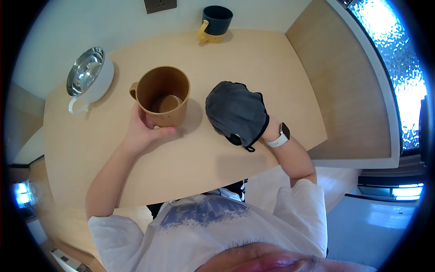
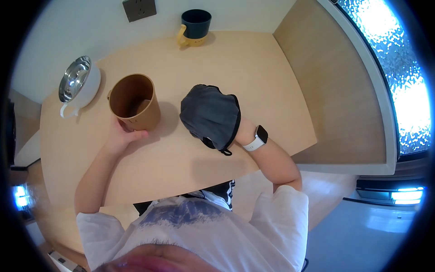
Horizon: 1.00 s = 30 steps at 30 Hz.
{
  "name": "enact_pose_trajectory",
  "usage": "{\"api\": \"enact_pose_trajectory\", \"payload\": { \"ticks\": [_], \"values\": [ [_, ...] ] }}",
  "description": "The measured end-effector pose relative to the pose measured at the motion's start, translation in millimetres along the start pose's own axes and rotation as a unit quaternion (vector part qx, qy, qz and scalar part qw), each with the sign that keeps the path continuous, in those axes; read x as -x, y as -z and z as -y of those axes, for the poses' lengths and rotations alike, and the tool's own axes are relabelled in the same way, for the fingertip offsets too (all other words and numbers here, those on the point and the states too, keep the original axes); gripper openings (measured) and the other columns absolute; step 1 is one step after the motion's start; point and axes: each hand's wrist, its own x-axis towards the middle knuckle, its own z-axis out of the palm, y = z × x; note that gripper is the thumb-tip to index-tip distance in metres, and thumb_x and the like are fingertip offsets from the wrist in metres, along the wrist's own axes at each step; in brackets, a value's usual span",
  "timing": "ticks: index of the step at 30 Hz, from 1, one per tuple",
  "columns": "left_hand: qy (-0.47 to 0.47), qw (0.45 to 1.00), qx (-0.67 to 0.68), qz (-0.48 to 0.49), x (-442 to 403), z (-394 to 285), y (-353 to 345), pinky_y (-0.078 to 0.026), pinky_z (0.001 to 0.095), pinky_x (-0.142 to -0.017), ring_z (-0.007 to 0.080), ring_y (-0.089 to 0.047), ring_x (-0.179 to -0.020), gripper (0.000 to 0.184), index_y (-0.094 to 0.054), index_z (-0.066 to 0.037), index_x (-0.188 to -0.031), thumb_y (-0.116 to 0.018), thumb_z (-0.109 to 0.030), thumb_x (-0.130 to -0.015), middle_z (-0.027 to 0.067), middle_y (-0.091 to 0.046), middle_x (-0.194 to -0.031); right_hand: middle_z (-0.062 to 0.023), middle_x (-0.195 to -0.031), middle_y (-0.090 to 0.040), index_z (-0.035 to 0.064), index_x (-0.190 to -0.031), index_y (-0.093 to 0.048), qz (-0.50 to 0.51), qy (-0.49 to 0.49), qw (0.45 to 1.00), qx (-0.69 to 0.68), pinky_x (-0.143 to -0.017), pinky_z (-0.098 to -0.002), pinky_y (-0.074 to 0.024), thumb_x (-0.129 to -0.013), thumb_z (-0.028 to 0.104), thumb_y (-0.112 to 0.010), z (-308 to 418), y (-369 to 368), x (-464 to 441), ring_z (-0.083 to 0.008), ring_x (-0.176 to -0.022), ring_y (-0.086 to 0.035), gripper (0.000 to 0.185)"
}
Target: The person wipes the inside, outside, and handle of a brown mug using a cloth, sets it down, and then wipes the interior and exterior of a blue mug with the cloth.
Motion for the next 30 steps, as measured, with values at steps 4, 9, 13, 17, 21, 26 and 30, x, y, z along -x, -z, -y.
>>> {"api": "enact_pose_trajectory", "payload": {
  "ticks": [4, 9, 13, 17, 21, 26, 30],
  "values": [
    [-0.008, 0.999, 0.013, -0.031, 1.2, 3.7, 1.2, -0.047, 0.0416, -0.116, 0.0234, -0.050, -0.138, 0.099, -0.039, -0.004, -0.148, -0.092, 0.006, -0.065, 0.0091, -0.051, -0.148, -0.0110, -0.115, -0.072, 0.0065, -0.112, -0.073, 0.002, 0.002, 1.000, -0.002, -0.096, -0.0460, -0.0539, -0.083, 0.015, -0.071, -5.1, -5.0, 7.4, -0.0331, -0.107, -0.069, 0.031],
    [-0.030, 1.000, 0.005, 0.003, 0.8, 2.6, 1.9, -0.047, 0.0411, -0.115, 0.0233, -0.051, -0.138, 0.099, -0.041, -0.004, -0.148, -0.092, 0.006, -0.064, 0.0090, -0.052, -0.147, -0.0109, -0.117, -0.072, 0.0069, -0.113, -0.073, 0.013, -0.006, 1.000, 0.004, -0.097, -0.0457, -0.0534, -0.084, 0.015, -0.070, -1.6, -3.3, 4.6, -0.0324, -0.108, -0.069, 0.030],
    [-0.028, 0.999, 0.010, 0.010, 1.1, 1.7, 3.9, -0.048, 0.0414, -0.114, 0.0232, -0.052, -0.137, 0.099, -0.041, -0.004, -0.147, -0.094, 0.005, -0.064, 0.0090, -0.053, -0.146, -0.0110, -0.118, -0.072, 0.0067, -0.113, -0.073, 0.013, -0.019, 1.000, -0.014, -0.097, -0.0459, -0.0532, -0.083, 0.015, -0.070, 2.3, 2.1, -2.9, -0.0324, -0.108, -0.069, 0.031],
    [-0.018, 1.000, -0.005, 0.020, 1.5, 3.5, 5.4, -0.049, 0.0417, -0.113, 0.0231, -0.053, -0.136, 0.100, -0.042, -0.004, -0.147, -0.095, 0.003, -0.063, 0.0092, -0.053, -0.146, -0.0115, -0.117, -0.072, 0.0062, -0.112, -0.073, -0.006, -0.001, 1.000, -0.006, -0.095, -0.0460, -0.0543, -0.082, 0.014, -0.071, 0.8, -1.3, 0.8, -0.0326, -0.106, -0.069, 0.031],
    [0.005, 1.000, 0.011, 0.006, 3.4, -1.2, 2.6, -0.047, 0.0409, -0.114, 0.0229, -0.053, -0.136, 0.102, -0.042, -0.004, -0.147, -0.096, 0.001, -0.061, 0.0087, -0.054, -0.144, -0.0118, -0.115, -0.072, 0.0062, -0.110, -0.073, 0.002, 0.000, 1.000, -0.008, -0.093, -0.0458, -0.0551, -0.080, 0.013, -0.071, 2.5, 1.4, -6.5, -0.0329, -0.105, -0.070, 0.031],
    [0.015, 1.000, 0.005, -0.006, 3.1, 2.4, 4.8, -0.046, 0.0400, -0.115, 0.0227, -0.053, -0.135, 0.101, -0.042, -0.004, -0.146, -0.096, 0.000, -0.061, 0.0078, -0.054, -0.142, -0.0118, -0.114, -0.072, 0.0068, -0.108, -0.073, 0.018, 0.000, 1.000, 0.017, -0.093, -0.0460, -0.0553, -0.077, 0.013, -0.071, 2.5, -0.7, -4.3, -0.0333, -0.104, -0.070, 0.031],
    [-0.002, 1.000, -0.001, -0.005, 0.9, 2.3, 2.6, -0.046, 0.0402, -0.115, 0.0226, -0.053, -0.134, 0.101, -0.042, -0.004, -0.146, -0.096, 0.001, -0.062, 0.0084, -0.053, -0.143, -0.0121, -0.114, -0.072, 0.0072, -0.109, -0.073, 0.009, 0.004, 1.000, 0.022, -0.094, -0.0459, -0.0552, -0.077, 0.014, -0.071, 2.2, 0.8, -1.3, -0.0334, -0.105, -0.070, 0.032]
  ]
}}
